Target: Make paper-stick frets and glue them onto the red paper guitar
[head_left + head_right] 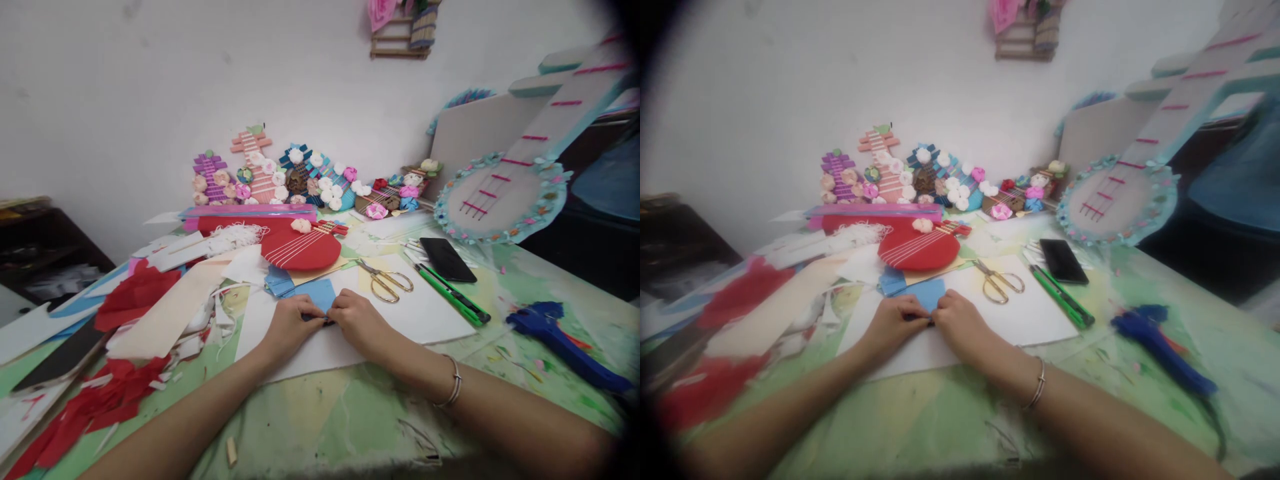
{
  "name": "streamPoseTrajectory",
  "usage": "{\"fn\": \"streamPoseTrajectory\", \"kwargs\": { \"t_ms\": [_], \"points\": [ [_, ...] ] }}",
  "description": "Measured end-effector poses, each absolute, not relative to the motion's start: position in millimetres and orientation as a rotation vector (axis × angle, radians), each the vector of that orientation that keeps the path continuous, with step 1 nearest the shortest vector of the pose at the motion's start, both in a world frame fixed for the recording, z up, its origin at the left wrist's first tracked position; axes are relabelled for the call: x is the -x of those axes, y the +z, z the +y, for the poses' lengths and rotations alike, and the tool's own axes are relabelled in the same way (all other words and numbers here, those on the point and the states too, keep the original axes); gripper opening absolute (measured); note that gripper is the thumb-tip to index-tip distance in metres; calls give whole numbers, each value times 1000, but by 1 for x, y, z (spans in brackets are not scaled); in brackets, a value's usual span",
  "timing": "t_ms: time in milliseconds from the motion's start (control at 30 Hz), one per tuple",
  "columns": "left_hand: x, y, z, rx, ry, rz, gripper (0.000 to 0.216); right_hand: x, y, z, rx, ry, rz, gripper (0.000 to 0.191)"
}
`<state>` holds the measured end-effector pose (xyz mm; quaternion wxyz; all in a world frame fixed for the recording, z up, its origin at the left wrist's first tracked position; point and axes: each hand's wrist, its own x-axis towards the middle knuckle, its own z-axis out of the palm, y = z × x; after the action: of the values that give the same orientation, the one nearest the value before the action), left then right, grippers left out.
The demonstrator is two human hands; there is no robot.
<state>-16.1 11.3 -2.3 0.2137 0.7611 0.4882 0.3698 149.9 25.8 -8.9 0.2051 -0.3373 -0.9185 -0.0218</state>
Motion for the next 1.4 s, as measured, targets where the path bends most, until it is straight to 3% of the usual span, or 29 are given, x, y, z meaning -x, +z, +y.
{"fn": "streamPoseTrajectory", "kwargs": {
  "t_ms": [400,1200,1400],
  "points": [
    [15,4,10,-1975,967,1397,10,-146,2,17,1096,17,-2604,17],
    [13,0,9,-2007,992,1417,6,-147,-12,23,980,-9,-2472,24],
    [18,-3,10,-2022,1023,1460,3,-159,-7,32,1022,240,-2314,17]
  ]
}}
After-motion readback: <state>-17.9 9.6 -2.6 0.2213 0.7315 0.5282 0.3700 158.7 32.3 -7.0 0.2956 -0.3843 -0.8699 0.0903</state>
